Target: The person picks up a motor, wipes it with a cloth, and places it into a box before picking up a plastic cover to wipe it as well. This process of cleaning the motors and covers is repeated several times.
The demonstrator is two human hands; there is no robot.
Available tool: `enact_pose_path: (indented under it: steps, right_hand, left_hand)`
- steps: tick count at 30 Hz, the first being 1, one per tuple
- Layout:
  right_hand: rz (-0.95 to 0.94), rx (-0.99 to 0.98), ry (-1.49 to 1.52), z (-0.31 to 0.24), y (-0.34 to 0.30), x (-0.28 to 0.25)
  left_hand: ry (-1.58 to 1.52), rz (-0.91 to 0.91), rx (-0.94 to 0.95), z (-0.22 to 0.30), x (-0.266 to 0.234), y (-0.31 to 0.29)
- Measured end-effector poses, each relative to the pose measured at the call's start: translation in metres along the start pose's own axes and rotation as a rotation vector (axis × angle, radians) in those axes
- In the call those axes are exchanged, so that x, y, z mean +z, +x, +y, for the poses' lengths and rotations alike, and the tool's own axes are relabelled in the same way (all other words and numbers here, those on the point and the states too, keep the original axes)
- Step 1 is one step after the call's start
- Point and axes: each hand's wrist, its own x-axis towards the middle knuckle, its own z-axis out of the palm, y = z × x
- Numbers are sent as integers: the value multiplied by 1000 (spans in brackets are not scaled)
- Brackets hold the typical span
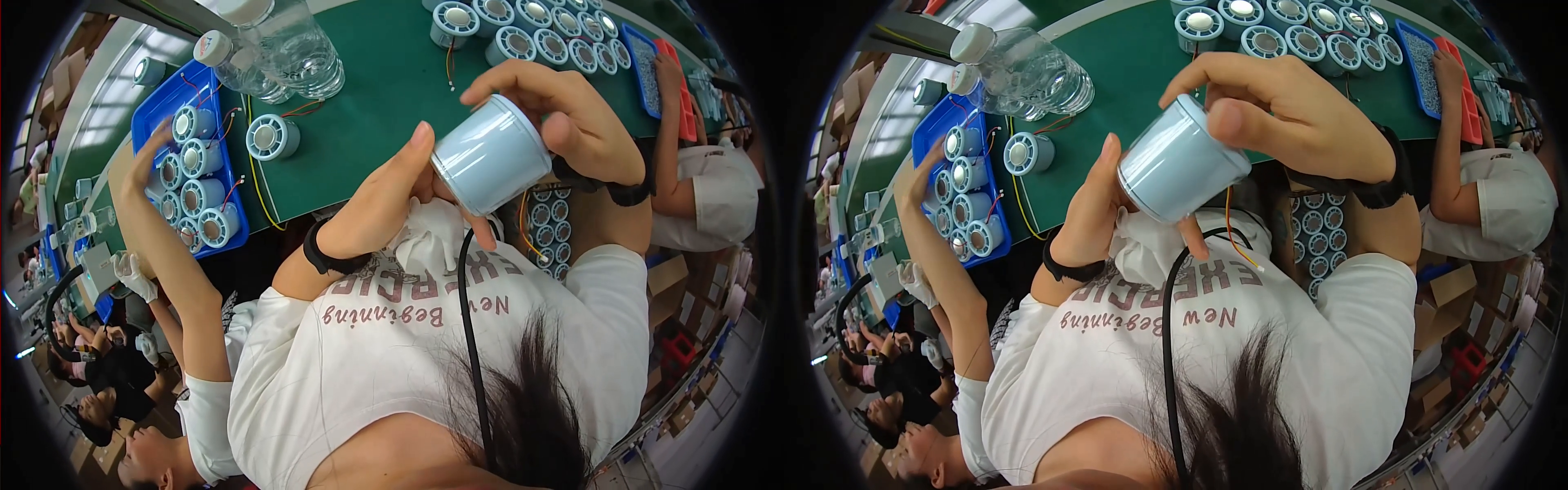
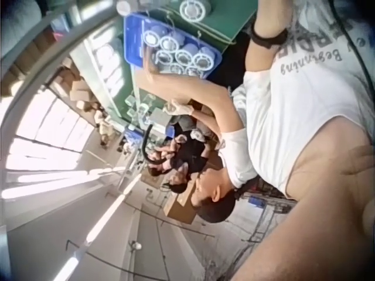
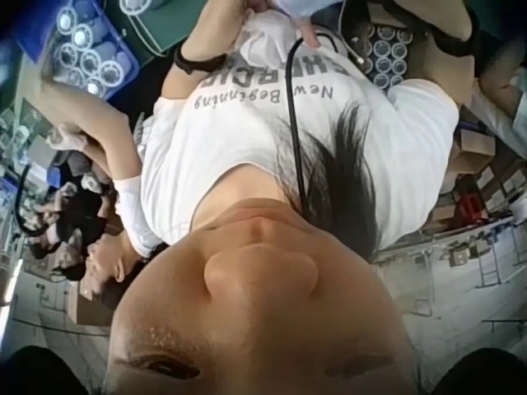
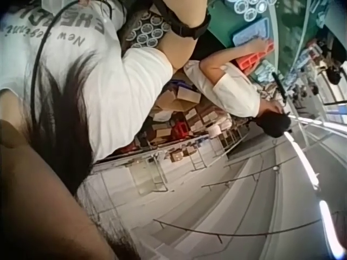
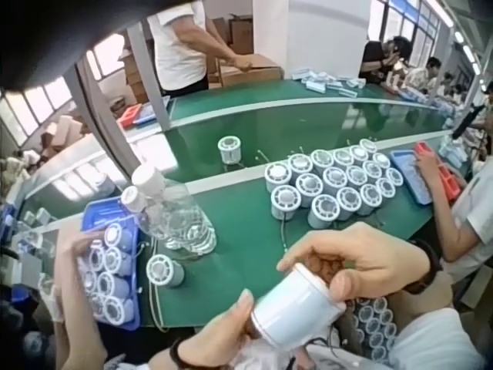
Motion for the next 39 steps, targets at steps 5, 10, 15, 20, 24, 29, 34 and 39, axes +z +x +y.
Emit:
enact_pose_path:
  steps: [5, 10, 15, 20, 24, 29, 34, 39]
  right_hand:
    - [-29, 26, 61, 1, -20, 2]
    - [458, 356, 271, 25, -115, 31]
    - [866, 954, 303, 124, -251, 118]
    - [876, 1562, 309, 171, -312, 216]
    - [824, 1677, 384, 172, -289, 232]
    - [564, 1556, -9, 202, -299, 256]
    - [517, 1559, 16, 217, -291, 254]
    - [512, 1558, -34, 236, -292, 259]
  left_hand:
    - [63, -86, -196, 1, -2, 10]
    - [267, 107, -38, -21, 7, 14]
    - [156, 286, 110, -28, -28, 20]
    - [246, 252, 62, -26, -14, 50]
    - [366, 253, 64, -33, 0, 63]
    - [381, 241, 90, -32, 10, 63]
    - [391, 250, 98, -30, 4, 58]
    - [400, 256, 120, -30, -4, 58]
